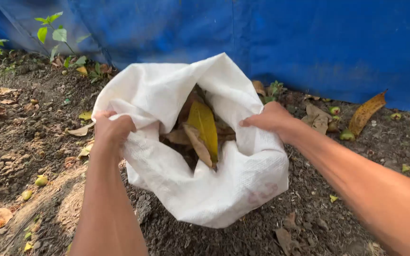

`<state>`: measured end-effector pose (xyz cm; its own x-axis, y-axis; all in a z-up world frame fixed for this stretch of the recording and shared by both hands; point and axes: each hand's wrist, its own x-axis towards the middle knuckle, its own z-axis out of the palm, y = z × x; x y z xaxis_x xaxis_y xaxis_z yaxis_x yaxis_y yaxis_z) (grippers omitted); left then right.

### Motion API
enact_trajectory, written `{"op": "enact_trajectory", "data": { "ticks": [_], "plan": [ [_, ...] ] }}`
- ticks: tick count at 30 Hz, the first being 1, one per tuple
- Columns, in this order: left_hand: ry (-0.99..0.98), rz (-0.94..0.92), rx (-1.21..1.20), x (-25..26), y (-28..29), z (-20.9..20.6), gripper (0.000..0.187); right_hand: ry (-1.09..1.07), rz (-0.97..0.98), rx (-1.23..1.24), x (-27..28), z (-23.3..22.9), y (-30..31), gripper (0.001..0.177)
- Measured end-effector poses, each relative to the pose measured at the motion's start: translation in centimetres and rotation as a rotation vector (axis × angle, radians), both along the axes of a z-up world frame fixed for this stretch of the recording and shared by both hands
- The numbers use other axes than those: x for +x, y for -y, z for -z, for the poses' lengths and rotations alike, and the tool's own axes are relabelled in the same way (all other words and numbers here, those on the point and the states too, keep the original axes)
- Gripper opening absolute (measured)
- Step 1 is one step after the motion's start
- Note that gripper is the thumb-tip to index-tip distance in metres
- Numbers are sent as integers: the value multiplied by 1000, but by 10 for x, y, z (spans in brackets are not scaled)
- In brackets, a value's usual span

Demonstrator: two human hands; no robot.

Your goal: Picking up fallen leaves and small debris from the ground and placing them into a white collection bag.

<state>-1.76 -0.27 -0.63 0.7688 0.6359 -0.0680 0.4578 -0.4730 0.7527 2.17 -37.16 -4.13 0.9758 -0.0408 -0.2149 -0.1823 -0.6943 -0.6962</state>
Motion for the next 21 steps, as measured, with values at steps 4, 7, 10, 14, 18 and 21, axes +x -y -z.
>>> {"op": "enact_trajectory", "data": {
  "ticks": [4, 7, 10, 14, 18, 21],
  "plan": [
    [173, -19, -322, -23, 20, -43, 83, -229, 63, 577, -1, -10, 17, 76],
    [146, -26, -85, -15, 7, -41, 81, -229, 33, 1005, -6, -14, 30, 84],
    [108, -33, 157, -26, 18, -35, 83, -269, 33, 1138, -24, 8, 36, 89],
    [332, 66, -257, -39, 46, -45, 86, -586, -69, 1332, -34, 24, 36, 93],
    [347, 52, -536, -40, 41, -48, 75, -544, -92, 1195, -25, 6, 18, 91],
    [471, 296, -903, -40, 29, -51, 76, -498, -93, 1058, 0, -3, 12, 89]
  ]
}}
